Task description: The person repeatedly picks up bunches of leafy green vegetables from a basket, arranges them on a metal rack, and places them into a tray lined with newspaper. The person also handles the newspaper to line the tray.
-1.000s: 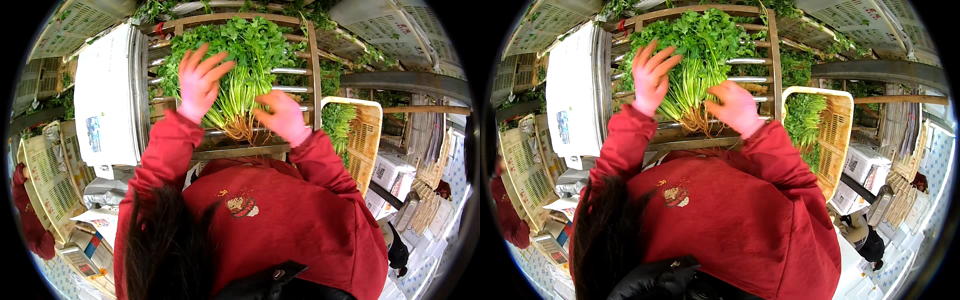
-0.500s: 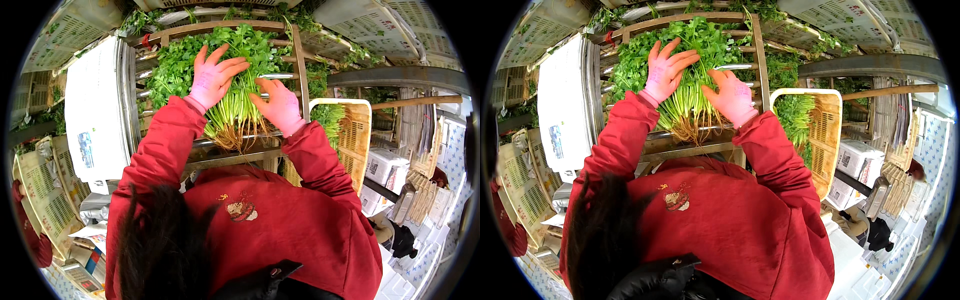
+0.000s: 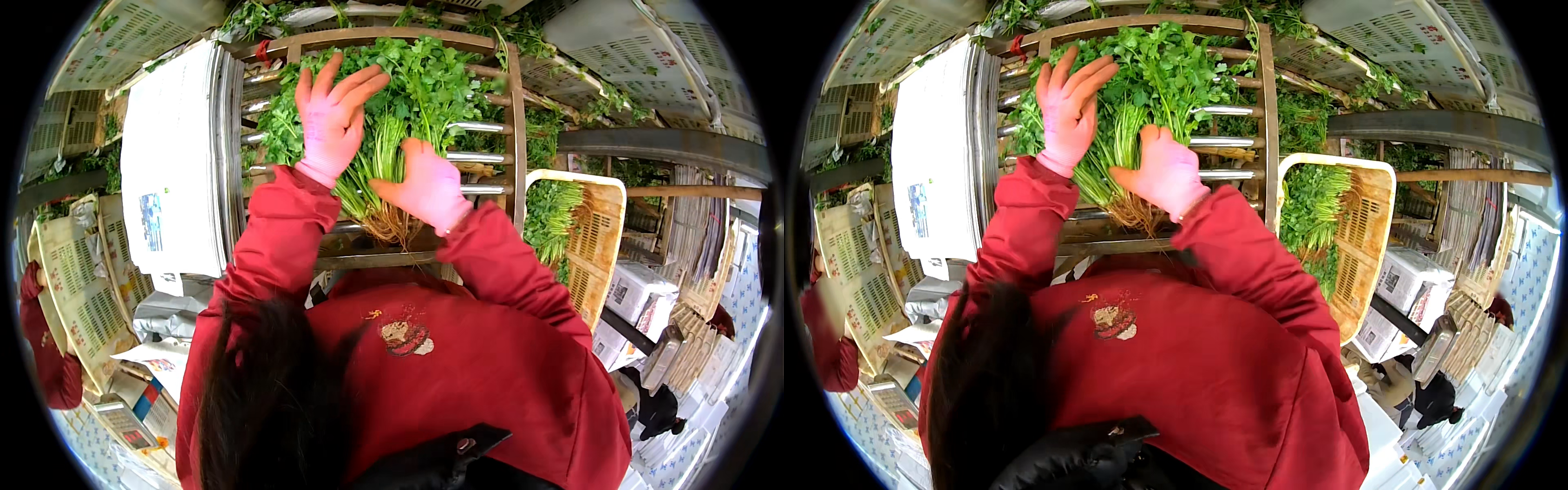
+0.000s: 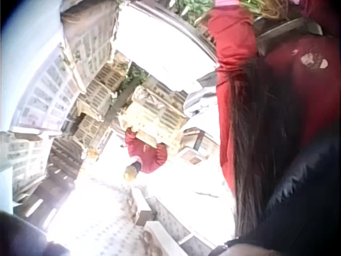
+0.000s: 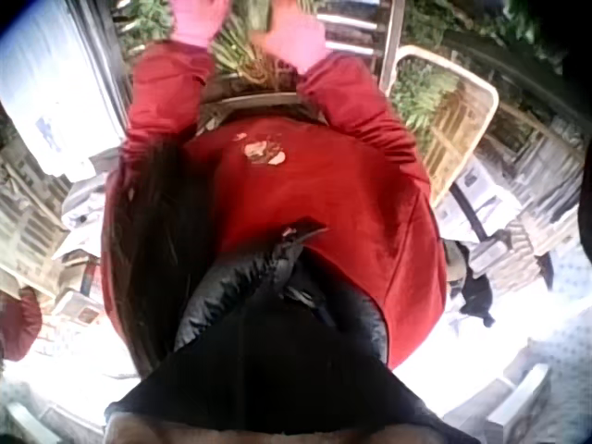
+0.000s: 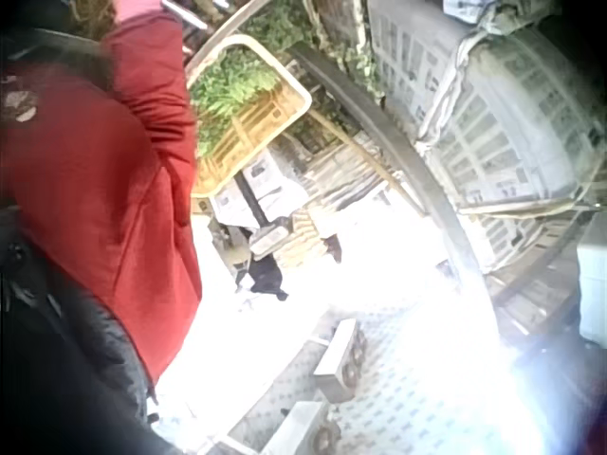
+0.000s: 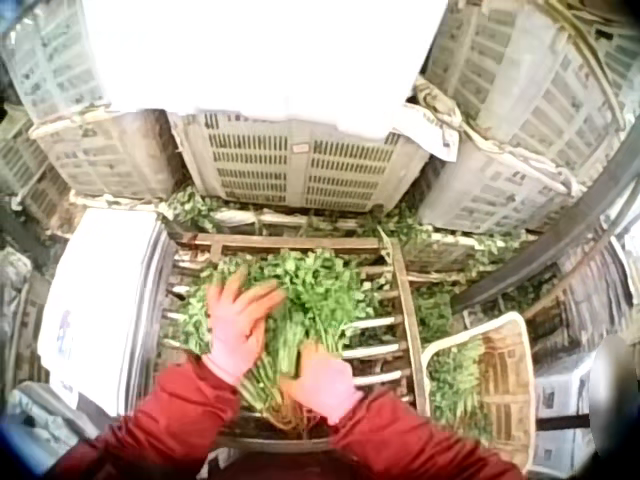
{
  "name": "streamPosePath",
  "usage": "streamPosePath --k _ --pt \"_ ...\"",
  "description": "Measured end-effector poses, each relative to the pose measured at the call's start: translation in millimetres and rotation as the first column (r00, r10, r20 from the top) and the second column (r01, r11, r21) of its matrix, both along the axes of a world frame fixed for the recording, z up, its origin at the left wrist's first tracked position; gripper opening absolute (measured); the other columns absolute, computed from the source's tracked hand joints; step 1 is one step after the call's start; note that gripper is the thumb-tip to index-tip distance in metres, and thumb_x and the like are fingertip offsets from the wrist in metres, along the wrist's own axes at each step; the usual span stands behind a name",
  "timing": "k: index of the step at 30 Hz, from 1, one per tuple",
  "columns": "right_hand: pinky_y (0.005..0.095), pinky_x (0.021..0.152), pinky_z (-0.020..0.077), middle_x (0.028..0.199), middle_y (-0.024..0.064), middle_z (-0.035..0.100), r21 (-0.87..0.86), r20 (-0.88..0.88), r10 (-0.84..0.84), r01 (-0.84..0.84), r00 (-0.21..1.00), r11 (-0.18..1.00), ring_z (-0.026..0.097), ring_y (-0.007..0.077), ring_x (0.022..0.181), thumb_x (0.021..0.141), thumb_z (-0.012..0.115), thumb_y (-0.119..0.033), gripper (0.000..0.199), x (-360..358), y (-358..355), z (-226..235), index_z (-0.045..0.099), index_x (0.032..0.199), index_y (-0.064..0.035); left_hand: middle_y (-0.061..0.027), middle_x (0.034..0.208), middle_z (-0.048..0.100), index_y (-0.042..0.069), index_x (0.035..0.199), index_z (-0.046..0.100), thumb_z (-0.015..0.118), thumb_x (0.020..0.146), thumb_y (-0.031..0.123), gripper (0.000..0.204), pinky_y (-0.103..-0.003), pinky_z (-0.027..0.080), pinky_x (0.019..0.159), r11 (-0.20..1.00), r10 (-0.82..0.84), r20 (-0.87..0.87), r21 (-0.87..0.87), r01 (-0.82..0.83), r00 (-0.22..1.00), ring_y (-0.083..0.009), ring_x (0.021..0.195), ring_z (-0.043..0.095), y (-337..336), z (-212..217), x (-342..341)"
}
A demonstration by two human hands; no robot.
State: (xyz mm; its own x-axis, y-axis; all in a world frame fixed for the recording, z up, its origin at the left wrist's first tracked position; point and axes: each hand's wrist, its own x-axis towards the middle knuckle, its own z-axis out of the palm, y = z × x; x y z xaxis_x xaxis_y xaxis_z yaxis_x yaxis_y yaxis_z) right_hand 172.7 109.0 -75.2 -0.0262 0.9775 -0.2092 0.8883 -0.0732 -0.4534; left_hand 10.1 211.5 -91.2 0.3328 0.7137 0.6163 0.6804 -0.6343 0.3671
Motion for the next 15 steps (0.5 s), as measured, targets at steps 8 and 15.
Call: streamPosePath --k 8,15 --pt "0.0485 0.081 0.052 0.089 0.0259 0.067 -0.201 -0.153 -0.2 0.167 0.968 0.965 0.067 0.0453 0.086 0.081 0.07 -0.035 0.054 76 -2 -22 0.054 0.115 0.0043 -0.0082 0.133 0.062 0.018 0.119 0.073 0.056 0.087 -0.003 0.042 -0.043 0.039 0.106 0.946 0.315 0.214 -0.145 -0.288 0.925 -0.0342 0.128 0.05 -75 -21 -48" --pt "0.0451 0.098 0.0495 0.125 0.0206 0.052 0.079 -0.192 0.088 -0.074 0.977 0.994 0.058 0.0373 0.113 0.072 0.08 -0.034 0.081 25 -4 23 0.05 0.144 -0.0131 -0.028 0.143 0.043 -0.01 0.15 0.03 0.075 0.086 0.03 0.088 -0.045 0.043 0.105 0.702 0.639 0.248 -0.575 -0.42 0.728 -0.0382 0.13 0.048 -110 -52 -37"
